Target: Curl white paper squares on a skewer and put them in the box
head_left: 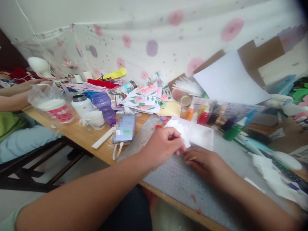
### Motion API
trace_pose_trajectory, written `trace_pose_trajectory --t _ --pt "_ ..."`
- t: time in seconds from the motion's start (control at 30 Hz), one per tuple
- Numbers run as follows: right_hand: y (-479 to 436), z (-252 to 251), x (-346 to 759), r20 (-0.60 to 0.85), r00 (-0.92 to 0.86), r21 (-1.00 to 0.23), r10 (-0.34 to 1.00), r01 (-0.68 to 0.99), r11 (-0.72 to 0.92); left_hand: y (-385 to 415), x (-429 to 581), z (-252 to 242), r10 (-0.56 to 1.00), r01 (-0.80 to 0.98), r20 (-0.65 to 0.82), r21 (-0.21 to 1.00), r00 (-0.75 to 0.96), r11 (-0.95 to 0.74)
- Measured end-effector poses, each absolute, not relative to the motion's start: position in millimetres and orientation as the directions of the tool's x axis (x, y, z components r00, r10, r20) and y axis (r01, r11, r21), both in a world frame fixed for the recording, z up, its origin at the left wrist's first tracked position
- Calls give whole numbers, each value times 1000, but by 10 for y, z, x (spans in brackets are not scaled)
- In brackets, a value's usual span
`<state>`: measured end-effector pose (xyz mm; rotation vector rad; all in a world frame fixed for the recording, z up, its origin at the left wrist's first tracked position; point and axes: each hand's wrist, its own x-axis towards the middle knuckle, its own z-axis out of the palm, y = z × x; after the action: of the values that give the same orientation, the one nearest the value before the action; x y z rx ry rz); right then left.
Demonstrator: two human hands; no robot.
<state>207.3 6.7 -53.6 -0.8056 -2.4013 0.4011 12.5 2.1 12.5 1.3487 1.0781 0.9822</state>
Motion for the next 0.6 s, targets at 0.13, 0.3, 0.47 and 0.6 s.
trace_pose_trajectory --t 0.13,0.3,0.47,0.6 --pt "60 -554 2080 434 -646 -443 628 454 773 46 109 93 973 78 -2 997 231 -16" --pt "38 -401 2146 687 -340 -466 642 471 749 81 66 64 981 102 23 994 195 -43" --pt "162 -302 2223 758 -5 -543 652 547 636 107 28 53 985 119 30 992 169 -50" --pt "309 -380 2312 727 40 -579 686 572 581 124 34 49 984 121 15 992 178 -37"
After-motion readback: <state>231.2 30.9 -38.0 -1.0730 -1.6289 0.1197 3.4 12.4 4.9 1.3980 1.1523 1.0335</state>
